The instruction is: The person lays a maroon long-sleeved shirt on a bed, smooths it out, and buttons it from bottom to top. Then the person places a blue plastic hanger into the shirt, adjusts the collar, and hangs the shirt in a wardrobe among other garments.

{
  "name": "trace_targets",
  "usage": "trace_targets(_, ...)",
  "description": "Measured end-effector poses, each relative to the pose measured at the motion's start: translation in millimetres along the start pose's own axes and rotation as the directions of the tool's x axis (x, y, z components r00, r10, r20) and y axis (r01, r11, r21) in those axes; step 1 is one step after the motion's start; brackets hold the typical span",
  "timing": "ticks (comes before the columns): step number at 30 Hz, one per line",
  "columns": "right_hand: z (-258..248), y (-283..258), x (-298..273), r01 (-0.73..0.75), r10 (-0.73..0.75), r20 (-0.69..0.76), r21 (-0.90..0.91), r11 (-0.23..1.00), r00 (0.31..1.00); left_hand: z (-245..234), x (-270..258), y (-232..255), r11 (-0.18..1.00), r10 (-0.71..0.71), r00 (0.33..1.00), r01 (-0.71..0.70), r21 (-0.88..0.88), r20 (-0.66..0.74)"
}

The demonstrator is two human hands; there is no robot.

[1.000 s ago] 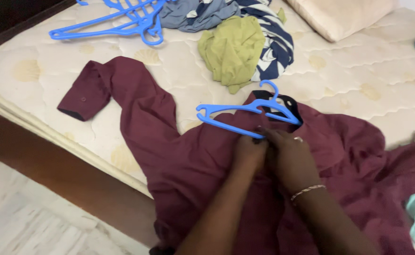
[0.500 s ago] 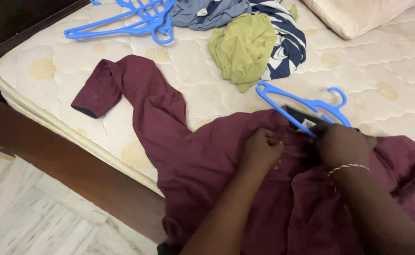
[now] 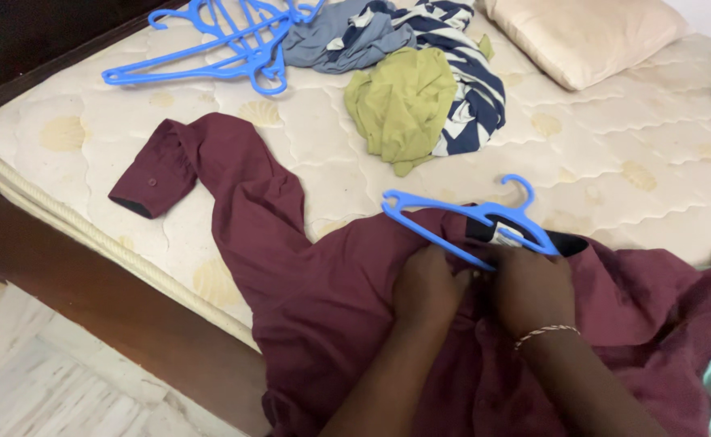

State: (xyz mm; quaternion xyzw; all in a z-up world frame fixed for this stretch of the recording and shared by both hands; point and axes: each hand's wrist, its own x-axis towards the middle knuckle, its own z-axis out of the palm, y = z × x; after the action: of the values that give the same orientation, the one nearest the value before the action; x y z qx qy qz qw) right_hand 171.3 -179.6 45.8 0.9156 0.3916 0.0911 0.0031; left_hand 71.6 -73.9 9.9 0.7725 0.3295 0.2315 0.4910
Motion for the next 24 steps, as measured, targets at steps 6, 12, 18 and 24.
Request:
trace_targets(6,8.5,34.5,-3.4,-0.172,0.181,0.074,-0.114,0.979,0.981,-2.9,-8.0,11.7,0.997,0.030,0.999,-0.029,0.075,-0.017)
trace_targets(12,-7.9,33.3,-1.5,-0.200,0.216,0.120,-0.134,0.971,0.969,7.8,6.6,4.1,0.996,-0.024,0.987,0.036,0.076,-0.161)
trace_targets(18,-7.5,43.7,3.4,-0.228,0.249,0.162,-0.137,0.964,0.955,-3.8,27.6,1.1,0.811,-0.412,0.892,0.266,-0.522,-0.184)
trace_targets(24,10.3,51.6,6.3,-0.184,0.208,0.233,-0.122,0.975,0.950,4.5,32.1,-2.7,0.859,-0.171,0.839,-0.130,-0.495,-0.516)
